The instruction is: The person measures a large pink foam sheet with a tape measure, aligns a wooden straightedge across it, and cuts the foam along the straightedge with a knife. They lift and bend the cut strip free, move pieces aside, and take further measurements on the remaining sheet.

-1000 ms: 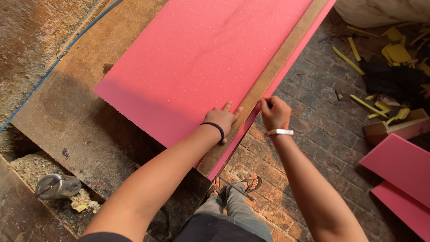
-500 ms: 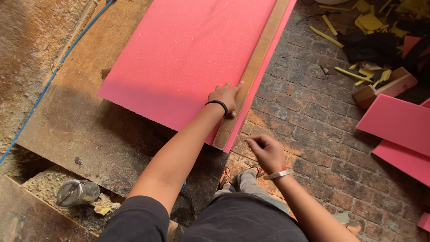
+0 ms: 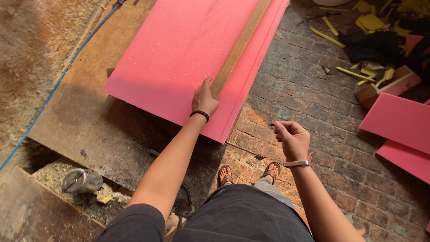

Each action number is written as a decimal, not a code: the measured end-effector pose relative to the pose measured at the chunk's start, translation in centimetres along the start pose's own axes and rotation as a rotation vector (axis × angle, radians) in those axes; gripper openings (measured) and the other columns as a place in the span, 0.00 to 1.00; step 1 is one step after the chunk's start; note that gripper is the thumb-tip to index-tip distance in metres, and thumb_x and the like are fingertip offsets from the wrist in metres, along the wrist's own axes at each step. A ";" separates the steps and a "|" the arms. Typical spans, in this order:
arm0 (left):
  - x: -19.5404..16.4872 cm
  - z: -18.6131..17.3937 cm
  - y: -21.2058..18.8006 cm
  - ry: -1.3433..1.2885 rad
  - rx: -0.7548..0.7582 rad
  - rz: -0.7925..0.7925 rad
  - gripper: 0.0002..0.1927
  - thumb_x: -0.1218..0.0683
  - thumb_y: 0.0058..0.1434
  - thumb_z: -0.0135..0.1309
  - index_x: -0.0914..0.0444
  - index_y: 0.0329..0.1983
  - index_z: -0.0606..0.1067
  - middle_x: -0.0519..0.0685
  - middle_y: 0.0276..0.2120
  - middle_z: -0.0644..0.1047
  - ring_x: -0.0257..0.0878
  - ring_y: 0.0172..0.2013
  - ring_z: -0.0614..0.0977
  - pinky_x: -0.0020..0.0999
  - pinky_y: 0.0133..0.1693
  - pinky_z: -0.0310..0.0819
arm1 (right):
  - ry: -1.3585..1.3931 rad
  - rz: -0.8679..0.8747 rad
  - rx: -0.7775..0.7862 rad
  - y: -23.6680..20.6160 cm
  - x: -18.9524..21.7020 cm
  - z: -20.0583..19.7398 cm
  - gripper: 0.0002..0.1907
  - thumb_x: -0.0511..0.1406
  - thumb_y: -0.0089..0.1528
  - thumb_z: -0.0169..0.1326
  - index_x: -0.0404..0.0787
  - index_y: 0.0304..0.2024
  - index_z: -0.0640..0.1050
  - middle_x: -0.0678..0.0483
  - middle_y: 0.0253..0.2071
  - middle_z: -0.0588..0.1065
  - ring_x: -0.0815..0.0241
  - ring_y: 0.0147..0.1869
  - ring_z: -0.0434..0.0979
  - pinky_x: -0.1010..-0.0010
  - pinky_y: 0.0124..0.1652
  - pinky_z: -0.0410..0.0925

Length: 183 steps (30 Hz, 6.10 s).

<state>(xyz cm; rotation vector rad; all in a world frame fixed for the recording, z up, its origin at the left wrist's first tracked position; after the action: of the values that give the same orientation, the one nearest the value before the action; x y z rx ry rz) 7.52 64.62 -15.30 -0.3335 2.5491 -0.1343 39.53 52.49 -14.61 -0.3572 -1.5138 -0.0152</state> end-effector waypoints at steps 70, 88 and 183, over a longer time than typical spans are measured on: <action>-18.5 5.0 25.4 0.199 -0.607 -0.675 0.43 0.42 0.54 0.66 0.61 0.70 0.66 0.58 0.68 0.65 0.58 0.68 0.64 0.54 0.66 0.56 | -0.103 0.186 1.144 67.3 14.5 14.7 0.08 0.35 0.66 0.56 0.37 0.35 0.78 0.54 0.28 0.78 0.68 0.26 0.73 0.75 0.28 0.65; -14.0 11.3 -9.0 -0.147 -0.956 -1.450 0.26 0.51 0.63 0.60 0.58 0.64 0.71 0.53 0.63 0.71 0.52 0.62 0.73 0.48 0.59 0.73 | -0.349 0.292 1.928 36.8 4.9 25.9 0.07 0.29 0.62 0.53 0.33 0.42 0.79 0.53 0.33 0.79 0.64 0.32 0.77 0.72 0.34 0.71; 3.4 4.5 -17.4 -0.666 -0.653 -1.822 0.12 0.44 0.67 0.51 0.49 0.43 0.84 0.45 0.34 0.84 0.42 0.35 0.83 0.44 0.39 0.78 | -0.699 -0.557 2.276 1.1 -4.9 47.8 0.17 0.38 0.60 0.67 0.38 0.47 0.79 0.56 0.27 0.76 0.67 0.28 0.72 0.71 0.29 0.66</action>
<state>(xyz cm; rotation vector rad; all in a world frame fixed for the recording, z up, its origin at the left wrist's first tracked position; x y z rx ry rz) 10.85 46.84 -18.00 -2.2860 0.8753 0.1423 -6.92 63.94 -18.87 1.9930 -1.3000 1.3590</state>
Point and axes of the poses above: each hand's wrist, its own y-axis towards the middle knuckle, its own z-axis out of the palm, x = y × z, the point moved 6 cm from there along y, towards the middle knuckle
